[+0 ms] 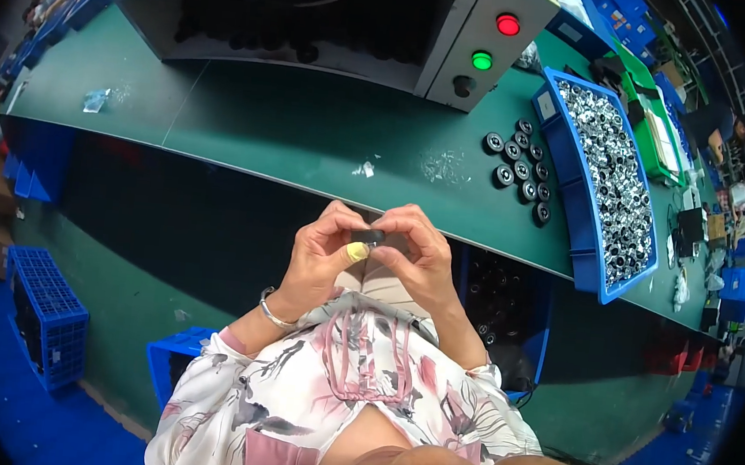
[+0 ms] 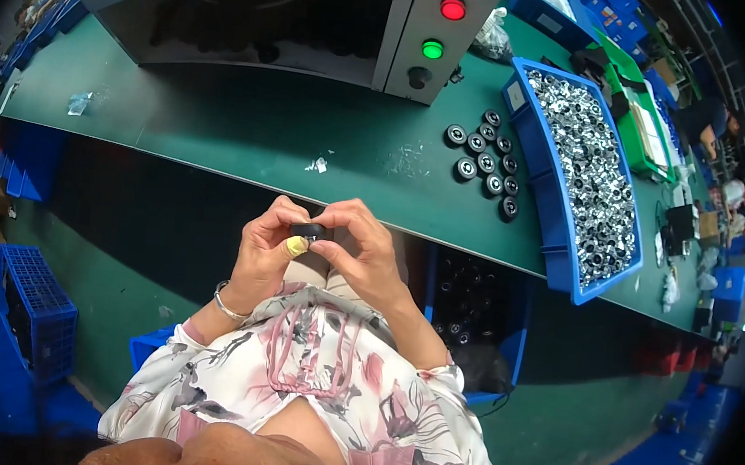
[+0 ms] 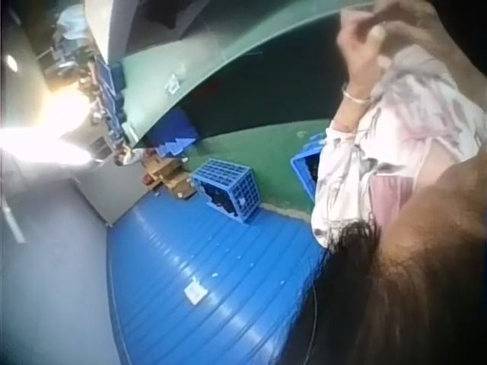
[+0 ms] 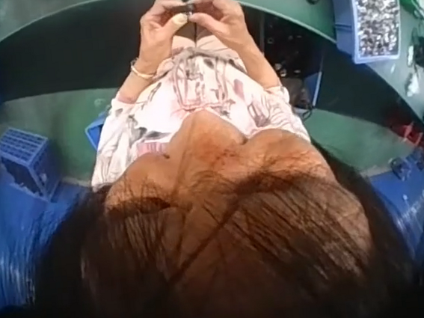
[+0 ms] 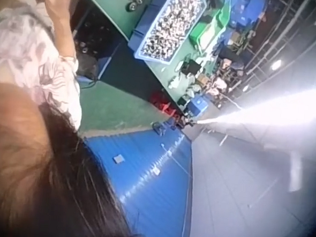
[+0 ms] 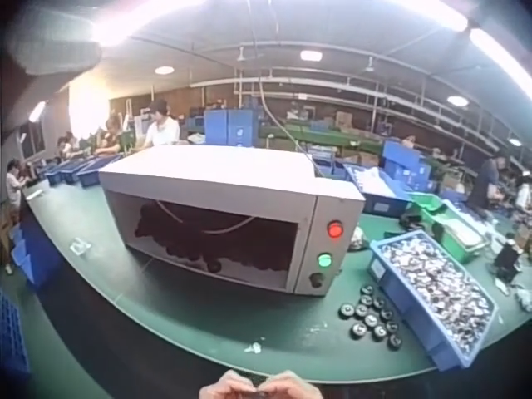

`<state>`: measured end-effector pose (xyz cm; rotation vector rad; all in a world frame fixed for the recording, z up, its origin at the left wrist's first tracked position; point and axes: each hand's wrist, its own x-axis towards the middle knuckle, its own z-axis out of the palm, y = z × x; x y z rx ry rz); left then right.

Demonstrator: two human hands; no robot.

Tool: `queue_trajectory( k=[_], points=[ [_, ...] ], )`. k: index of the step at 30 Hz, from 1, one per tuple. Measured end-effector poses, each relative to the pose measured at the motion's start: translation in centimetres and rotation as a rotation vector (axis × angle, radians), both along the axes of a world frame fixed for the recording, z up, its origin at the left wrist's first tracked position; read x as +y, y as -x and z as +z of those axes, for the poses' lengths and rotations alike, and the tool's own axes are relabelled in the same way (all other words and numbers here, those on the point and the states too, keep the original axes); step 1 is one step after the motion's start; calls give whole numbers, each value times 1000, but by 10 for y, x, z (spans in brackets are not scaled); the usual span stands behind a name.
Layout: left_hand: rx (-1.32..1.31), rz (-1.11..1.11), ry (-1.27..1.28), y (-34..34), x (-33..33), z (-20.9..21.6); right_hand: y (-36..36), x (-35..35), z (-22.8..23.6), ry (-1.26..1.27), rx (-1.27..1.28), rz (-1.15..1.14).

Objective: Assembling toy wheels by inserting metal bearings into plastic wheel bases and placing them into a machine for processing.

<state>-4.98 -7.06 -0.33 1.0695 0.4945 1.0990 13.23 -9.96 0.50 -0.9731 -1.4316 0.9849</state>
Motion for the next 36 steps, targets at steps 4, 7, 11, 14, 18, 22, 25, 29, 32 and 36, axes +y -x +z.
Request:
queue_trajectory(
  k=[4,7,11,14,18,22,25,29,32,36],
  points=[
    [89,41,-68,9,1,-1,12,0,-7,-22,-21,-6],
    [235,168,-205,12,0,-5,26,-4,-14,3,-41,-57],
    [495,451,-498,13,-3,-20,47,-10,-25,80,-25,-178],
    [491,475,-421,14,-11,-28,54,-11,-30,184,171,-124],
    [567,523,-299,11,-12,-38,59,-8,-47,358,254,-128],
    [533,457,-102,14,-12,-58,63,-4,-51,177,-88,-260],
    [431,375,33,15,-11,-51,56,2,-46,151,-150,-262],
    [592,76,27,28,6,-53,39,3,-41,180,-317,-160],
    [234,71,340,20,7,-52,40,1,-51,435,266,-150],
    [-162,138,558,0,-10,-64,42,-4,-60,433,192,-213]
  ],
)
